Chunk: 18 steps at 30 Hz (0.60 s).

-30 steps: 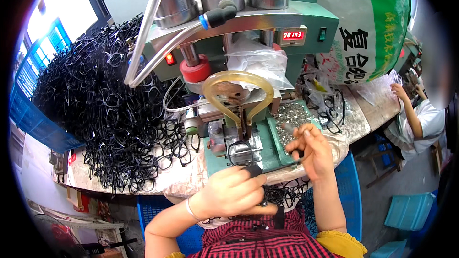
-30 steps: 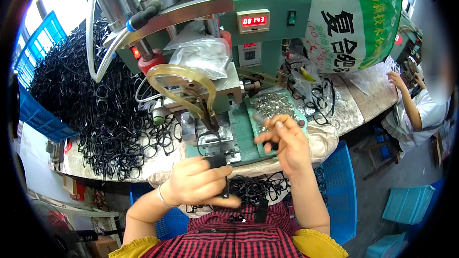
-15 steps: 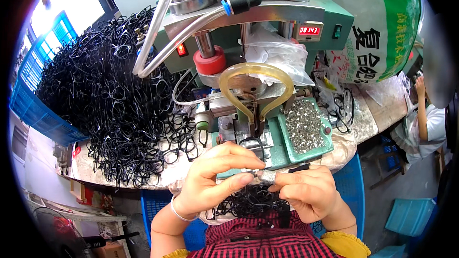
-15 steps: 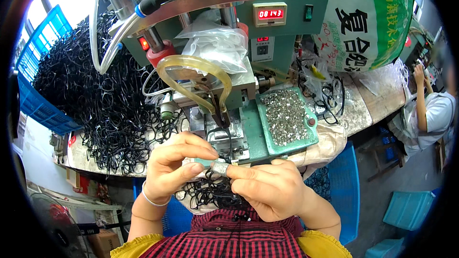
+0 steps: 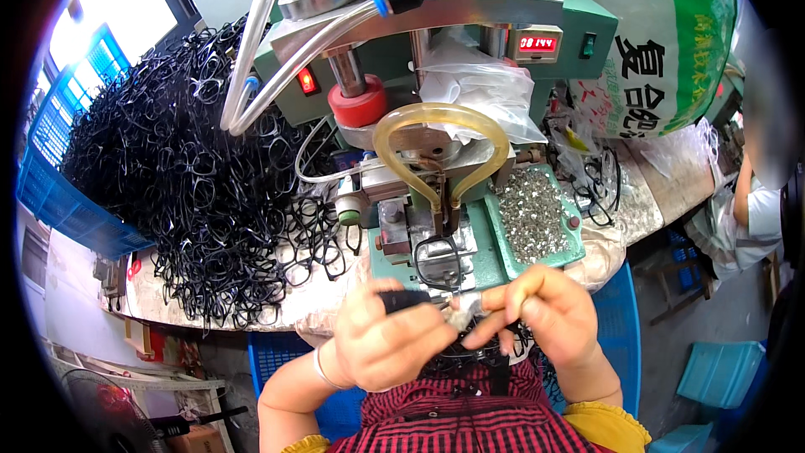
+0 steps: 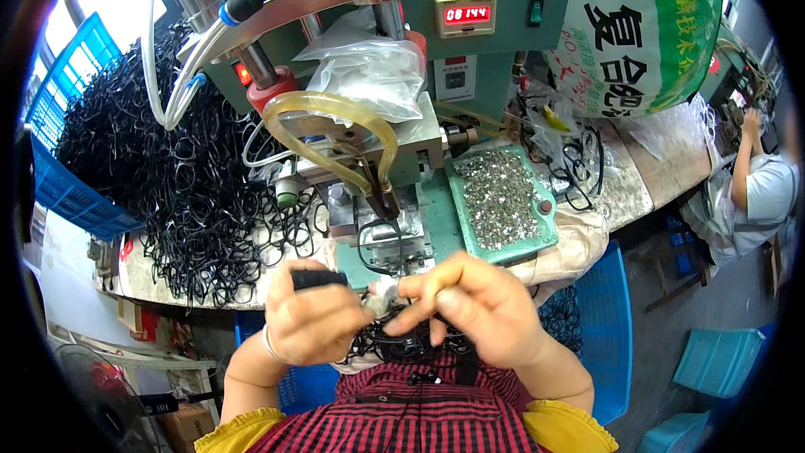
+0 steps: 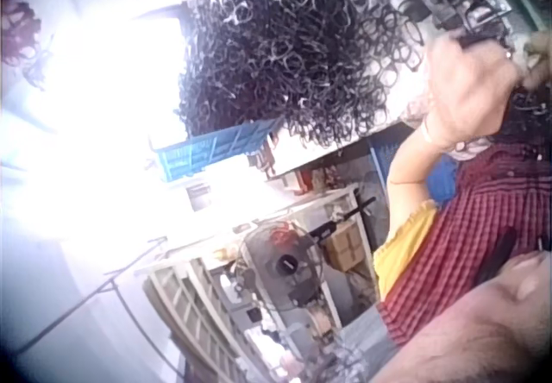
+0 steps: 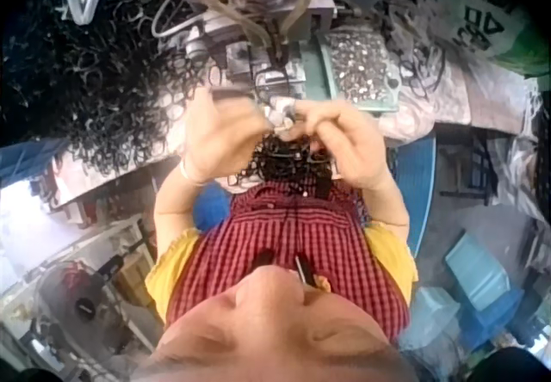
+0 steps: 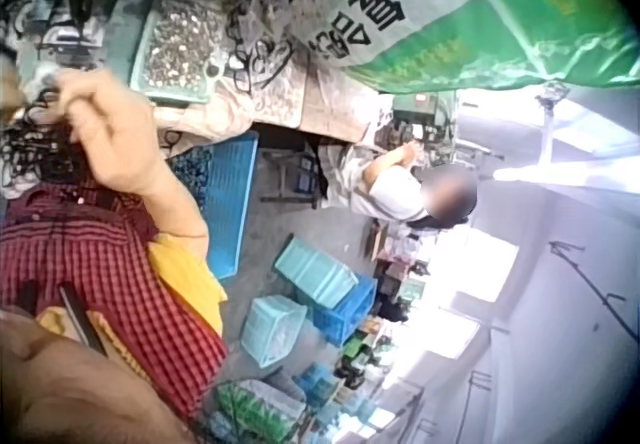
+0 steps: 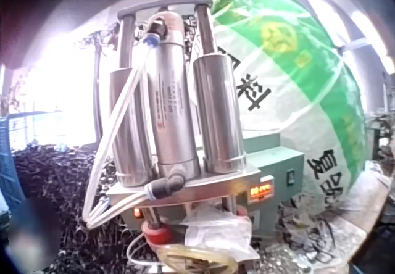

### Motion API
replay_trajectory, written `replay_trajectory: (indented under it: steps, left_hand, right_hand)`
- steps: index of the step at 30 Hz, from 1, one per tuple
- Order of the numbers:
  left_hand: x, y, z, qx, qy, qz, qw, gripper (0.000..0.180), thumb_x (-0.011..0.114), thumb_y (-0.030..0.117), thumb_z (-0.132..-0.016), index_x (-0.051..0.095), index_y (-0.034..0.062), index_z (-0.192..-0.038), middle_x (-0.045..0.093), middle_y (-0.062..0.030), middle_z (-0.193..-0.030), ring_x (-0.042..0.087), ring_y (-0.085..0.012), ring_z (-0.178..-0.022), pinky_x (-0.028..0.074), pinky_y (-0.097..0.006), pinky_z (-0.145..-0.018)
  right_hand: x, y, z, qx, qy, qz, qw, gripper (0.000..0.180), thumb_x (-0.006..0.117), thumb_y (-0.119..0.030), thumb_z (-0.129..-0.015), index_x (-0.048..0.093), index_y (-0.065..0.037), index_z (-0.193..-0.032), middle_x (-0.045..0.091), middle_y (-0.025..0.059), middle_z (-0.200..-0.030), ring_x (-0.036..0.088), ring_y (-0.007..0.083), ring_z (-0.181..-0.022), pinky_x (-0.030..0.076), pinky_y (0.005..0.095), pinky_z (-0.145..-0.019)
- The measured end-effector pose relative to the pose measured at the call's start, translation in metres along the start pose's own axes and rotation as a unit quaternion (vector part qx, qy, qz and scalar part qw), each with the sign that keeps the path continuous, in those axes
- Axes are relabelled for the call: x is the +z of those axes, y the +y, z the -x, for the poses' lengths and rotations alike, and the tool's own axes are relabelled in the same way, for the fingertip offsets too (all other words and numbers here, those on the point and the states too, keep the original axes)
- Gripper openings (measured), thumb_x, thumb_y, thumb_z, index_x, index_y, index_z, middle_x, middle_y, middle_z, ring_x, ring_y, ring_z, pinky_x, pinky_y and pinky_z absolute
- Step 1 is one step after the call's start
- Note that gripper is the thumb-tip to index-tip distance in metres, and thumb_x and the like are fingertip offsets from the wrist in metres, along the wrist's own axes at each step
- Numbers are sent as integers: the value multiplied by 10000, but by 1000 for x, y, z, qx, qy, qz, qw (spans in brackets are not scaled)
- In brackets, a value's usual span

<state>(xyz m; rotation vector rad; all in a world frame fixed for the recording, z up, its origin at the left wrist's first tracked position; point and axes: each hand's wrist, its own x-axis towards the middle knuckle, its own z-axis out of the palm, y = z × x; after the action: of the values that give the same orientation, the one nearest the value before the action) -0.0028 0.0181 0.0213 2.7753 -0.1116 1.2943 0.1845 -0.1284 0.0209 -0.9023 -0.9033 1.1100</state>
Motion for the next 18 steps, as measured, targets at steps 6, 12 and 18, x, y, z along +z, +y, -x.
replay_trajectory:
  steps: [6, 12, 18]
  left_hand:
    - [12, 3, 16, -114, 41, 94, 988, 282, 772, -7, -649, 721, 79, -913, 658, -36, -913, 602, -217, -728, 481, -336, -650]
    - [-8, 23, 16, -308, 217, 257, 890, 178, 759, 5, -784, 715, 29, -954, 691, -116, -901, 647, -212, -773, 508, -335, -700]
    - [-29, 19, -23, -412, -132, 636, 639, 340, 477, 217, -1065, 647, -52, -1181, 688, -134, -1049, 661, -178, -853, 534, -300, -772]
  right_hand:
    - [-19, 16, -16, 58, -27, -379, 923, 190, 380, -183, -1053, 480, -21, -1046, 510, 406, -1321, 739, 348, -899, 541, 269, -483]
    - [-17, 1, -17, 3, -5, -255, 967, 196, 400, -190, -1046, 493, -18, -1029, 472, 392, -1377, 735, 359, -916, 541, 270, -497]
    - [-1, -2, -9, 43, -64, -264, 961, 196, 433, -210, -1040, 495, -25, -1032, 483, 360, -1394, 741, 345, -871, 513, 259, -480]
